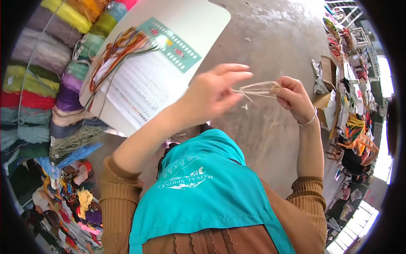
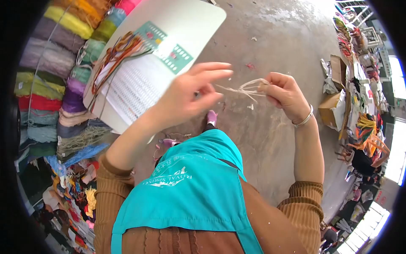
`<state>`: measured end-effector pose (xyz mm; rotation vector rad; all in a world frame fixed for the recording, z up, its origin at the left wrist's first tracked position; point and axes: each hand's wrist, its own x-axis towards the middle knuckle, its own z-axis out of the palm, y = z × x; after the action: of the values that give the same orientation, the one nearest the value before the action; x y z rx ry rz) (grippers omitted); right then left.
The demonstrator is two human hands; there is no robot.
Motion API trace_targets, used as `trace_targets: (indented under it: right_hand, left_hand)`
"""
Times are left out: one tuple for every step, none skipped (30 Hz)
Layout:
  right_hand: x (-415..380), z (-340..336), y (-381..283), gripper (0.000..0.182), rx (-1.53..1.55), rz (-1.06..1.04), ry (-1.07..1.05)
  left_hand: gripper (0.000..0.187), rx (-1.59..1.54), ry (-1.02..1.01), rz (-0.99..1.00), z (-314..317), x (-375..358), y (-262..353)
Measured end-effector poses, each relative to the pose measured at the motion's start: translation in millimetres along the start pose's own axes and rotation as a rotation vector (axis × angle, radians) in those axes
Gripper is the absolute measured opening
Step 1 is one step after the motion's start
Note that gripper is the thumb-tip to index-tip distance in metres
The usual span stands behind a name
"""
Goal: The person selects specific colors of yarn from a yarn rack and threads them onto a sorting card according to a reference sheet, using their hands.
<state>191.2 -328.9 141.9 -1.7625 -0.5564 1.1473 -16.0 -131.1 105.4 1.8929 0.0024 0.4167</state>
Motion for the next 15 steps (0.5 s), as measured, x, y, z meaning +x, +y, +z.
trace_targets:
  right_hand:
    - [2,-4,-8,0.008,-0.081,-0.034,-0.033]
    - [4,-6,-18,0.011,-0.089,-0.051,-0.056]
    - [8,-13,-21,0.011,-0.085,-0.057,-0.056]
    - [13,-20,-23,0.011,-0.141,-0.087,-0.083]
    - [17,-28,-25,0.011,-0.198,-0.116,-0.110]
    - [21,-35,-28,0.011,-0.194,-0.119,-0.112]
    - [26,-42,-32,0.011,-0.250,-0.141,-0.112]
    - [31,-49,-34,0.011,-0.305,-0.163,-0.114]
    - [37,-56,-34,0.011,-0.302,-0.168,-0.123]
    - [44,-62,-34,0.010,-0.270,-0.194,-0.084]
    - [51,-67,-35,0.009,-0.238,-0.219,-0.046]
    - [57,-70,-38,0.009,-0.236,-0.226,-0.058]
    - [62,-72,-41,0.010,-0.196,-0.216,-0.031]
    - [67,-73,-44,0.010,-0.155,-0.205,-0.002]
    - [73,-74,-43,0.010,-0.153,-0.207,-0.012]
  left_hand:
    - [0.051,-0.065,-0.040,-0.018,18,23,-1]
    - [0.056,-0.131,-0.079,-0.039,33,42,-4]
    - [0.053,-0.131,-0.083,-0.018,45,59,-8]
    - [0.053,-0.125,-0.087,-0.019,51,71,-12]
    - [0.047,-0.283,-0.158,-0.140,55,83,-13]
    - [0.041,-0.442,-0.225,-0.263,59,93,-14]
    - [0.024,-0.416,-0.189,-0.283,62,98,-19]
    - [0.024,-0.411,-0.185,-0.287,60,102,-19]
    - [0.018,-0.315,-0.182,-0.358,54,105,-19]
    - [0.015,-0.219,-0.176,-0.430,49,108,-19]
    - [0.015,-0.211,-0.166,-0.436,45,110,-19]
    - [0.015,-0.188,-0.132,-0.447,41,112,-18]
    - [0.017,-0.166,-0.098,-0.458,37,113,-18]
    - [0.017,-0.161,-0.091,-0.464,34,114,-18]
    - [0.017,-0.167,-0.077,-0.445,30,116,-19]
